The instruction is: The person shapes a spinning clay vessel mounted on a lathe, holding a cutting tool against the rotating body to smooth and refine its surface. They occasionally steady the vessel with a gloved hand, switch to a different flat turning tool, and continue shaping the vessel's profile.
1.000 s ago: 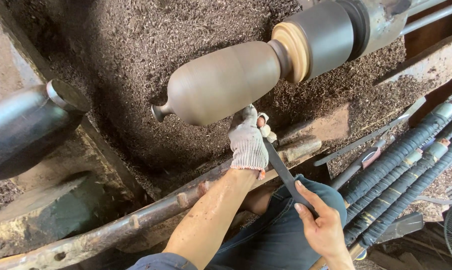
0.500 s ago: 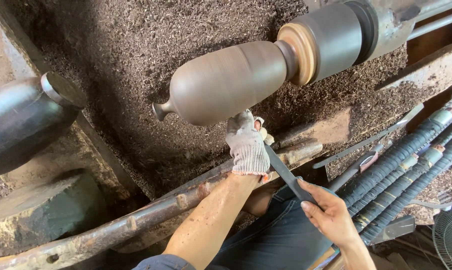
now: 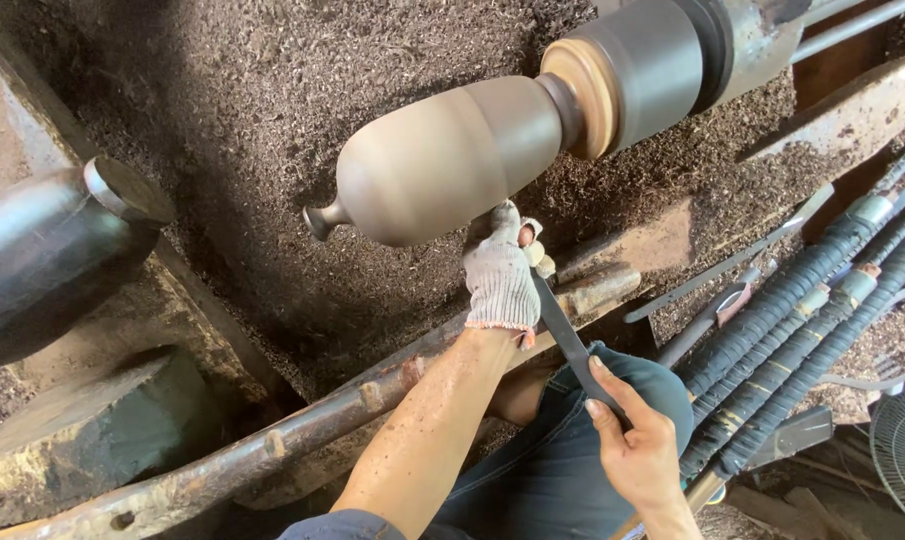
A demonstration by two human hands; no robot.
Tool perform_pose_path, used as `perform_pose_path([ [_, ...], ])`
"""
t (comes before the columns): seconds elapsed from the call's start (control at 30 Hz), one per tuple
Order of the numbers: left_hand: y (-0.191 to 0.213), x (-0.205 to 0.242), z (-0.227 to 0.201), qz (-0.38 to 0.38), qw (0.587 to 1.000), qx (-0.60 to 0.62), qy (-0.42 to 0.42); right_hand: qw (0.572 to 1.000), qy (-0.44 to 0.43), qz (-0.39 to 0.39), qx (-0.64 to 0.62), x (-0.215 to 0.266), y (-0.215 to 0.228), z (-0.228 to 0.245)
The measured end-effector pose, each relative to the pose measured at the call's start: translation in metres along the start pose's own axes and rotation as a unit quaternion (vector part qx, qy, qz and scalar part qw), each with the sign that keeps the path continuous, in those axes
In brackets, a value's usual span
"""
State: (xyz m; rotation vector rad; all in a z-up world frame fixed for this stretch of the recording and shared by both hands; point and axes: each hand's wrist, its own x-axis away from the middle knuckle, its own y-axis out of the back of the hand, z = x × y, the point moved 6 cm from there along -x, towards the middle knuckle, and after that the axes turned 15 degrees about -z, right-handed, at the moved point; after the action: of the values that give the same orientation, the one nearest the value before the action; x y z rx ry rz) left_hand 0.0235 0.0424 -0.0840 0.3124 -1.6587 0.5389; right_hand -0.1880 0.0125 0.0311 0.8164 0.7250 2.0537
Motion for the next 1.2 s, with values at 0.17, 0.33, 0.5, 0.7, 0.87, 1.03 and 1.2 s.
perform_pose_path([
  [0.17, -0.005, 0.01, -0.006, 0.017, 1.0, -0.017, -0.007, 0.998, 0.029, -0.045, 0.03, 0.011, -0.004, 0.01],
  [0.33, -0.008, -0.004, 0.004, 0.063, 0.998, 0.001, 0.023, 0.992, 0.081, -0.086, 0.035, 0.014, -0.005, 0.025],
  [0.5, -0.01, -0.005, 0.009, 0.068, 0.996, -0.006, 0.053, 0.99, 0.067, -0.098, 0.07, 0.019, -0.009, 0.033],
  [0.7, -0.009, 0.005, -0.003, 0.015, 1.0, -0.019, 0.017, 0.995, 0.067, -0.07, 0.037, 0.008, -0.002, 0.022],
  [0.87, -0.006, 0.005, -0.004, -0.003, 1.0, 0.006, -0.007, 0.999, 0.023, -0.02, 0.013, -0.008, 0.006, 0.013],
  [1.03, 0.004, -0.011, 0.003, -0.02, 0.999, 0.022, -0.012, 0.999, -0.025, 0.034, -0.003, -0.019, 0.007, -0.006],
  [1.2, 0.008, -0.007, -0.001, -0.034, 0.999, 0.029, -0.029, 0.996, -0.036, 0.073, -0.029, -0.031, 0.008, -0.018],
])
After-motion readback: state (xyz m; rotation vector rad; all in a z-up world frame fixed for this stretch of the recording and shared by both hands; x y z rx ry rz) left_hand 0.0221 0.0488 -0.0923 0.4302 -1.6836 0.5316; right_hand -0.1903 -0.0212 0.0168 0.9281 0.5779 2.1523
